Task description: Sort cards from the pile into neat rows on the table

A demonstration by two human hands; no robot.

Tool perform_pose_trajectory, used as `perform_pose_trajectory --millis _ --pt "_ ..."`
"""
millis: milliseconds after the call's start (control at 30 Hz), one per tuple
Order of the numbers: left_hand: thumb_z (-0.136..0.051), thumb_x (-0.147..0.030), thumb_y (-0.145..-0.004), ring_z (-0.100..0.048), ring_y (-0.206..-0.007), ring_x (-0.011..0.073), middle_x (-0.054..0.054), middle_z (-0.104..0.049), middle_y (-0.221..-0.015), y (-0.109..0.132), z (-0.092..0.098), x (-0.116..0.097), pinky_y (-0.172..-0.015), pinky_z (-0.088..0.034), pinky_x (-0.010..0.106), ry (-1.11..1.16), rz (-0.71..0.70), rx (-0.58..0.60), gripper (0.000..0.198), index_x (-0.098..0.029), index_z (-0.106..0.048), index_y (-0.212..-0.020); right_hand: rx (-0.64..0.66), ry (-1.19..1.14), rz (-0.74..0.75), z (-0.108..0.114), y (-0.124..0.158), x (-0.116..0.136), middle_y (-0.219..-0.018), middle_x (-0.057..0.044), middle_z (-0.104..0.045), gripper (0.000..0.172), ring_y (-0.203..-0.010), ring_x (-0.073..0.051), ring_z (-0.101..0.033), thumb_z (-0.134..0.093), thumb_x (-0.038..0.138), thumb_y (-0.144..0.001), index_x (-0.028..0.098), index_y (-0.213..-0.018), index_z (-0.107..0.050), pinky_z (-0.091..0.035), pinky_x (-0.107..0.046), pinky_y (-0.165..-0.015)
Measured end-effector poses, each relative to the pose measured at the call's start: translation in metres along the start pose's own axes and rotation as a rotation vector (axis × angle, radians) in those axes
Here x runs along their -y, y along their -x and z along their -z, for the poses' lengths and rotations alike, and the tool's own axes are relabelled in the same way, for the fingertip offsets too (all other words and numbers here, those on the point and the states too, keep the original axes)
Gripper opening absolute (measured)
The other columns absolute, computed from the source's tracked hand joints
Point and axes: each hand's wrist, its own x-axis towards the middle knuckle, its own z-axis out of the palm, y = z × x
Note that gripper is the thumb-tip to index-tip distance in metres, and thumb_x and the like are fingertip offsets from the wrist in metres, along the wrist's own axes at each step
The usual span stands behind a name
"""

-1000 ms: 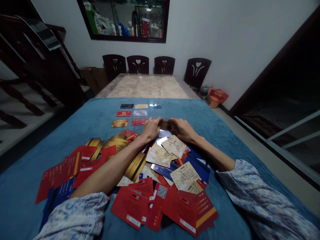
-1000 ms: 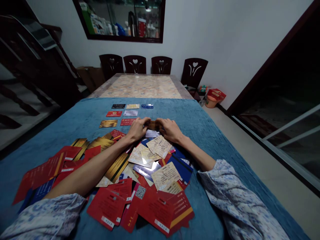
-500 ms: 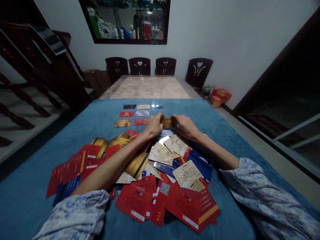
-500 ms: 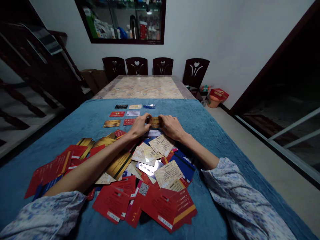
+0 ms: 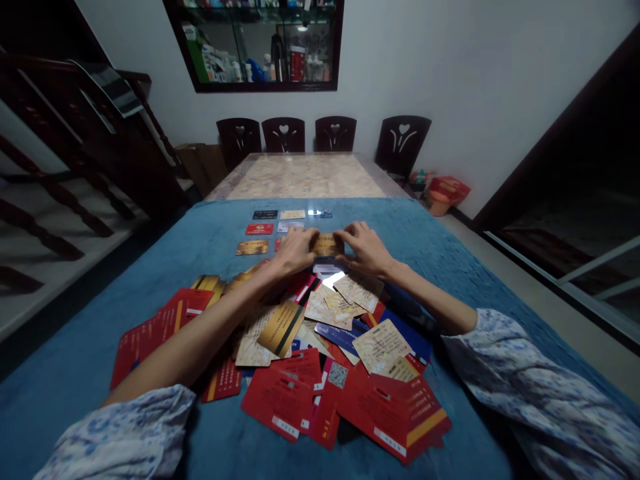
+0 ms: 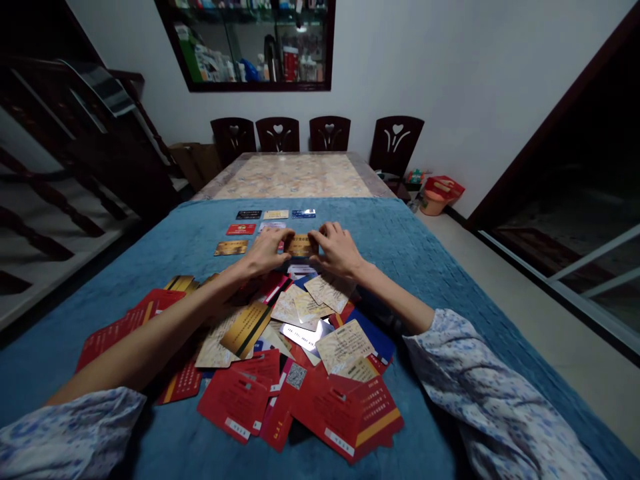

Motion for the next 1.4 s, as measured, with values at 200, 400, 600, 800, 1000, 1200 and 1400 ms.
perform_pose_trajectory --millis 200,400,600,800,1000,1200,1400 --pt "-0.069 -0.019 -0.075 -0.052 -0.121 0.0329 0.012 -0.062 -0.124 0.008 0.012 0.026 -0.104 -0.047 0.046 -0.034 -0.079 0.026 0.044 -0.019 -0.067 -0.12 0.076 -0.027 0.019 0.005 -0.018 0.018 -0.124 -0.019 -0.06 0.055 -0.109 -0.033 -0.047 -0.065 0.049 -0.091 0.017 -0.136 -0.061 -0.042 -0.04 -0.081" --pt "-0.066 -0.015 -0.076 -0.05 -0.122 0.0335 0.012 -0.062 -0.13 0.021 0.023 0.047 -0.105 -0.045 0.051 -0.118 -0.079 0.062 0.05 -0.018 -0.065 -0.125 0.178 -0.041 -0.01 0.01 -0.037 0.044 -0.129 -0.019 -0.059 0.054 -0.115 -0.033 -0.046 -0.063 0.048 -0.093 0.016 -0.137 -0.061 -0.041 -0.04 -0.085" --pt "-0.064 -0.015 -0.077 -0.047 -0.13 0.0354 0.014 -0.059 -0.137 0.033 0.037 0.065 -0.103 -0.047 0.052 -0.173 -0.026 0.102 0.054 -0.019 -0.062 -0.131 0.217 -0.088 0.014 0.008 -0.058 0.064 -0.128 -0.018 -0.057 0.05 -0.115 -0.031 -0.046 -0.062 0.047 -0.094 0.016 -0.133 -0.062 -0.041 -0.039 -0.087" --pt "-0.061 -0.018 -0.08 -0.049 -0.129 0.0373 0.015 -0.057 -0.143 0.04 0.048 0.088 -0.099 -0.049 0.053 -0.225 0.063 0.149 0.055 -0.019 -0.061 -0.135 0.294 -0.111 0.024 0.004 -0.082 0.084 -0.132 -0.018 -0.056 0.044 -0.119 -0.032 -0.046 -0.061 0.044 -0.094 0.015 -0.126 -0.063 -0.044 -0.041 -0.09" --pt "-0.062 -0.023 -0.078 -0.05 -0.129 0.0378 0.013 -0.059 -0.141 0.042 0.053 0.121 -0.103 -0.047 0.053 -0.256 0.137 0.179 0.058 -0.022 -0.061 -0.136 0.343 -0.108 0.045 -0.006 -0.107 0.103 -0.138 -0.019 -0.055 0.048 -0.126 -0.035 -0.045 -0.062 0.045 -0.093 0.015 -0.13 -0.063 -0.047 -0.046 -0.095" --pt "-0.064 -0.026 -0.075 -0.054 -0.125 0.0329 0.01 -0.063 -0.133 0.04 0.054 0.148 -0.106 -0.047 0.046 -0.296 0.191 0.226 0.057 -0.024 -0.065 -0.132 0.409 -0.096 0.034 -0.016 -0.13 0.118 -0.14 -0.019 -0.056 0.05 -0.131 -0.037 -0.045 -0.062 0.047 -0.091 0.018 -0.132 -0.063 -0.047 -0.051 -0.1" --pt "-0.062 -0.028 -0.071 -0.057 -0.126 0.0303 0.01 -0.064 -0.134 0.035 0.056 0.166 -0.108 -0.047 0.036 -0.32 0.196 0.277 0.059 -0.022 -0.067 -0.13 0.461 -0.114 0.04 -0.027 -0.148 0.126 -0.144 -0.018 -0.055 0.046 -0.133 -0.039 -0.045 -0.062 0.045 -0.089 0.019 -0.126 -0.068 -0.047 -0.057 -0.104"
